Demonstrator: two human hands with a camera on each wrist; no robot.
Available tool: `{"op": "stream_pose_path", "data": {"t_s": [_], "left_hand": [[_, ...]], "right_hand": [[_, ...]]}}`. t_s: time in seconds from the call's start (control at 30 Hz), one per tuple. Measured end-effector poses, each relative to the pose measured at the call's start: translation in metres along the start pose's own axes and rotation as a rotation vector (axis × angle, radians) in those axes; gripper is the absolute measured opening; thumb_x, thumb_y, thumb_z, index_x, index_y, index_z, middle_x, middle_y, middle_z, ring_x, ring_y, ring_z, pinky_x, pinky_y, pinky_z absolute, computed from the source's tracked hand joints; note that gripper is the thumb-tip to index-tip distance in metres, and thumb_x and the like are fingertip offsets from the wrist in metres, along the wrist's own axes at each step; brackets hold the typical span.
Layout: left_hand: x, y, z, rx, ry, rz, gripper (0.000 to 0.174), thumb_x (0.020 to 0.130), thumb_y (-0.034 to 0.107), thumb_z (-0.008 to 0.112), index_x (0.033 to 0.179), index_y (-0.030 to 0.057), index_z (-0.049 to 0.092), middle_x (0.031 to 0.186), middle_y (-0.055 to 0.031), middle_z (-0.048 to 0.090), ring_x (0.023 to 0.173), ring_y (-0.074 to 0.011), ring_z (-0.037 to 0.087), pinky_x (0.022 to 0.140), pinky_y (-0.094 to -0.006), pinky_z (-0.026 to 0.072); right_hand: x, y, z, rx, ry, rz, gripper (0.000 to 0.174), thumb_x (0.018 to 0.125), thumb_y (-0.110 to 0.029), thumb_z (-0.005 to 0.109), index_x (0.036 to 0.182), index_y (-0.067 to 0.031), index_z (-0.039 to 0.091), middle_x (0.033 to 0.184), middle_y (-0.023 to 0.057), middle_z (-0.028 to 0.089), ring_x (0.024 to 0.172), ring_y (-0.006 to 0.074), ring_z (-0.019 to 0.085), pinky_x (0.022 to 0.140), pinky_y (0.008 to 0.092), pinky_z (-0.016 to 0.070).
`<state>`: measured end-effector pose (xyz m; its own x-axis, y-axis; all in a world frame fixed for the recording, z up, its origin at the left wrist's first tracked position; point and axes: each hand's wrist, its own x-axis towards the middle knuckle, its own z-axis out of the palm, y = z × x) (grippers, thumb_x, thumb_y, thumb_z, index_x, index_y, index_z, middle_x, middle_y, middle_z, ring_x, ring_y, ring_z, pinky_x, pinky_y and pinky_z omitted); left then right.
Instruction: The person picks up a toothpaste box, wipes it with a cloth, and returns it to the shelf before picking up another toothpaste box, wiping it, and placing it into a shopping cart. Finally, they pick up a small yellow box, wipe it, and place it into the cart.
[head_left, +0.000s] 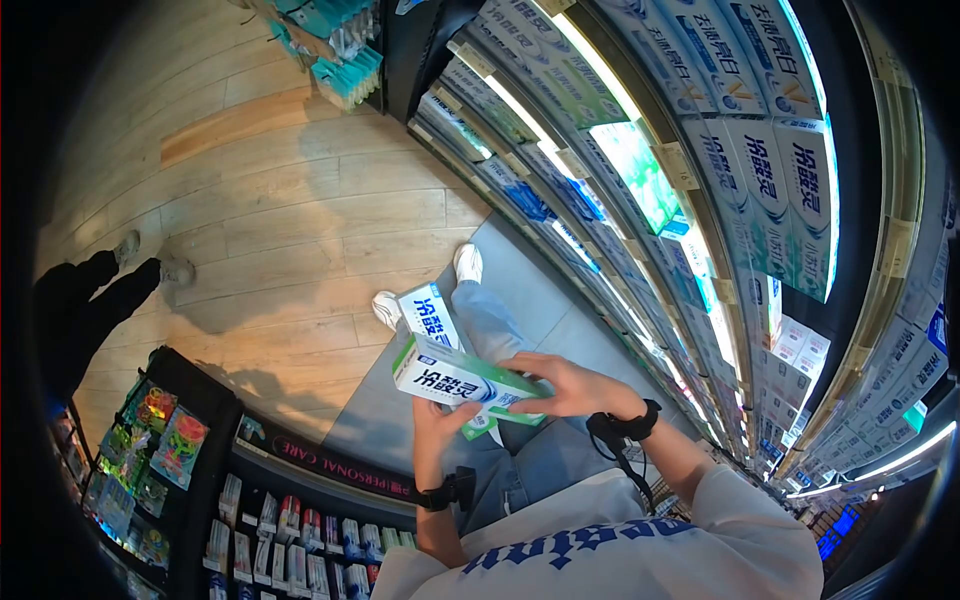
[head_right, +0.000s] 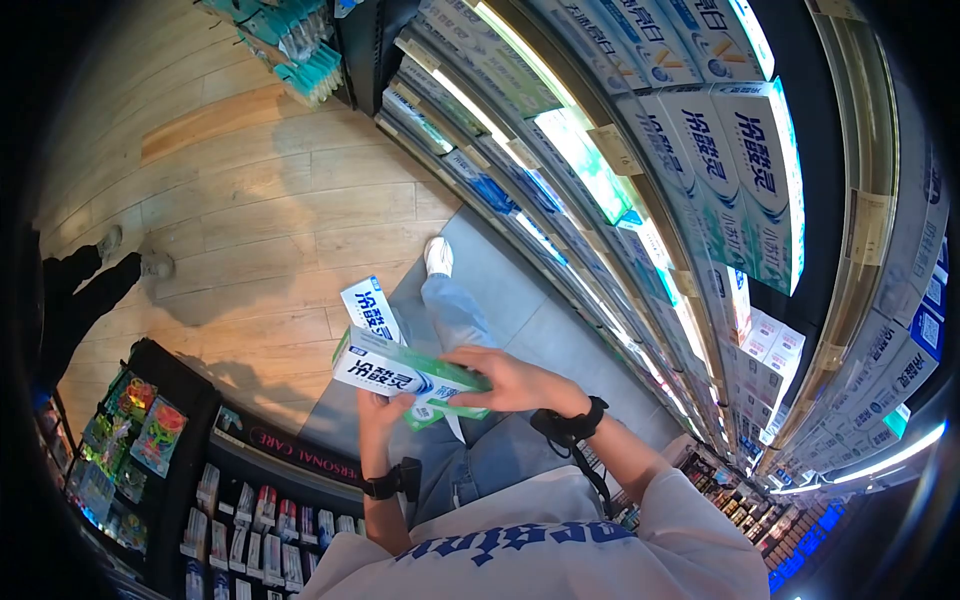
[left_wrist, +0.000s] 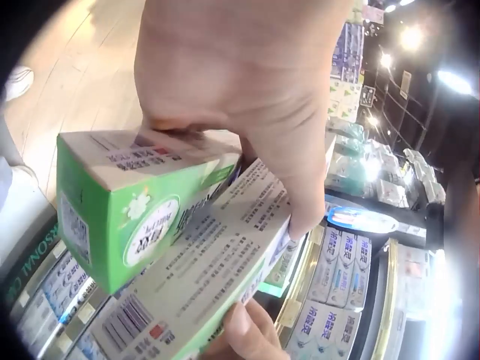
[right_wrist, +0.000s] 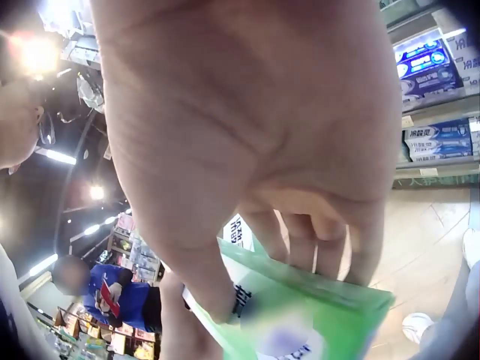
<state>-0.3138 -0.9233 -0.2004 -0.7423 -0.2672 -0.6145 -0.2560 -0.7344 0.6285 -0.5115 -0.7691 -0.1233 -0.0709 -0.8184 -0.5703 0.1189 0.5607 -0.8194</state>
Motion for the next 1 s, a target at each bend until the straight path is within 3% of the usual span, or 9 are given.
{"op": "stream_pose_path", "data": {"t_s": [0.07, 0.1, 0.17, 0.27, 0.47, 0.73, 0.8, 0.9, 1.0], "left_hand": [[0.003, -0.007, 0.002, 0.008, -0.009, 0.047, 0.056, 0.072, 0.0, 0.084, 0.122, -0.0018, 0.057, 0.113, -0.0108, 0.063, 0.104, -0.0203, 0.066, 0.084, -0.0306, 0.0548], [0.006, -0.003, 0.007, 0.107, 0.023, 0.079, 0.051, 0.073, 0.001, 0.084, 0.118, -0.0003, 0.059, 0.11, -0.0099, 0.061, 0.101, -0.0205, 0.066, 0.083, -0.0309, 0.0545], [0.006, 0.007, 0.017, 0.311, 0.076, 0.101, 0.029, 0.079, -0.003, 0.078, 0.103, 0.0038, 0.063, 0.103, -0.0072, 0.054, 0.099, -0.0212, 0.066, 0.082, -0.032, 0.0528], [0.005, 0.003, 0.009, 0.616, 0.065, 0.181, 0.025, 0.079, -0.001, 0.079, 0.099, 0.0031, 0.064, 0.101, -0.0074, 0.054, 0.092, -0.0195, 0.063, 0.08, -0.031, 0.0509], [0.003, 0.011, 0.018, 0.564, 0.073, 0.149, 0.022, 0.079, 0.006, 0.081, 0.096, 0.0044, 0.068, 0.098, -0.0103, 0.051, 0.093, -0.0248, 0.059, 0.081, -0.0327, 0.0469], [0.004, 0.007, 0.025, 0.55, 0.061, 0.075, 0.022, 0.08, 0.005, 0.08, 0.098, 0.0046, 0.067, 0.1, -0.0096, 0.051, 0.092, -0.0237, 0.06, 0.079, -0.0329, 0.049], [0.005, 0.007, 0.027, 0.529, 0.057, 0.065, 0.022, 0.08, 0.005, 0.08, 0.099, 0.0046, 0.067, 0.1, -0.0095, 0.051, 0.092, -0.0232, 0.06, 0.079, -0.0327, 0.0494], [0.007, 0.005, 0.028, 0.532, 0.055, 0.067, 0.021, 0.08, 0.005, 0.079, 0.098, 0.0044, 0.067, 0.1, -0.0093, 0.051, 0.092, -0.0225, 0.061, 0.078, -0.0322, 0.0495], [0.009, 0.005, 0.031, 0.542, 0.05, 0.087, 0.021, 0.08, 0.004, 0.078, 0.098, 0.0044, 0.067, 0.1, -0.0095, 0.051, 0.091, -0.0225, 0.06, 0.078, -0.0324, 0.0495]], "right_hand": [[-0.009, -0.009, -0.011, -0.051, 0.186, 0.026, 0.056, 0.089, -0.021, 0.076, 0.134, 0.004, 0.053, 0.108, 0.017, 0.06, 0.098, 0.0279, 0.061, 0.087, 0.0354, 0.0487], [-0.012, -0.01, -0.016, -0.053, 0.184, 0.026, 0.056, 0.089, -0.021, 0.076, 0.134, 0.004, 0.053, 0.108, 0.017, 0.06, 0.098, 0.0279, 0.061, 0.087, 0.0354, 0.0487], [-0.019, -0.011, -0.029, -0.067, 0.547, 0.067, 0.055, 0.088, -0.022, 0.075, 0.131, 0.0054, 0.054, 0.105, 0.0174, 0.058, 0.096, 0.029, 0.059, 0.084, 0.0356, 0.0476], [-0.033, 0.016, -0.052, -0.299, 0.885, 0.121, 0.055, 0.088, -0.022, 0.075, 0.13, 0.005, 0.053, 0.104, 0.0189, 0.056, 0.095, 0.0313, 0.058, 0.083, 0.0385, 0.0467], [-0.029, 0.019, -0.081, -0.704, 1.252, 0.142, 0.05, 0.092, -0.015, 0.067, 0.131, 0.0095, 0.046, 0.109, 0.0237, 0.052, 0.096, 0.0403, 0.054, 0.084, 0.0449, 0.0452], [-0.015, 0.039, -0.111, -0.762, 1.425, 0.288, 0.048, 0.096, -0.017, 0.062, 0.134, 0.0072, 0.044, 0.107, 0.0285, 0.053, 0.096, 0.0439, 0.052, 0.084, 0.0501, 0.0425], [-0.011, 0.042, -0.121, -0.851, 1.471, 0.259, 0.042, 0.096, -0.02, 0.062, 0.125, 0.0095, 0.051, 0.096, 0.0301, 0.058, 0.091, 0.0457, 0.055, 0.081, 0.0518, 0.0434], [-0.008, 0.046, -0.136, -0.944, 1.5, 0.371, 0.041, 0.096, -0.027, 0.063, 0.091, 0.0136, 0.06, 0.064, 0.0298, 0.057, 0.063, 0.0486, 0.057, 0.063, 0.0531, 0.0457], [-0.008, 0.044, -0.15, -0.771, 1.406, 0.628, 0.044, 0.096, -0.03, 0.063, 0.092, 0.0139, 0.062, 0.062, 0.0303, 0.059, 0.06, 0.0483, 0.059, 0.06, 0.0541, 0.0458]]}}
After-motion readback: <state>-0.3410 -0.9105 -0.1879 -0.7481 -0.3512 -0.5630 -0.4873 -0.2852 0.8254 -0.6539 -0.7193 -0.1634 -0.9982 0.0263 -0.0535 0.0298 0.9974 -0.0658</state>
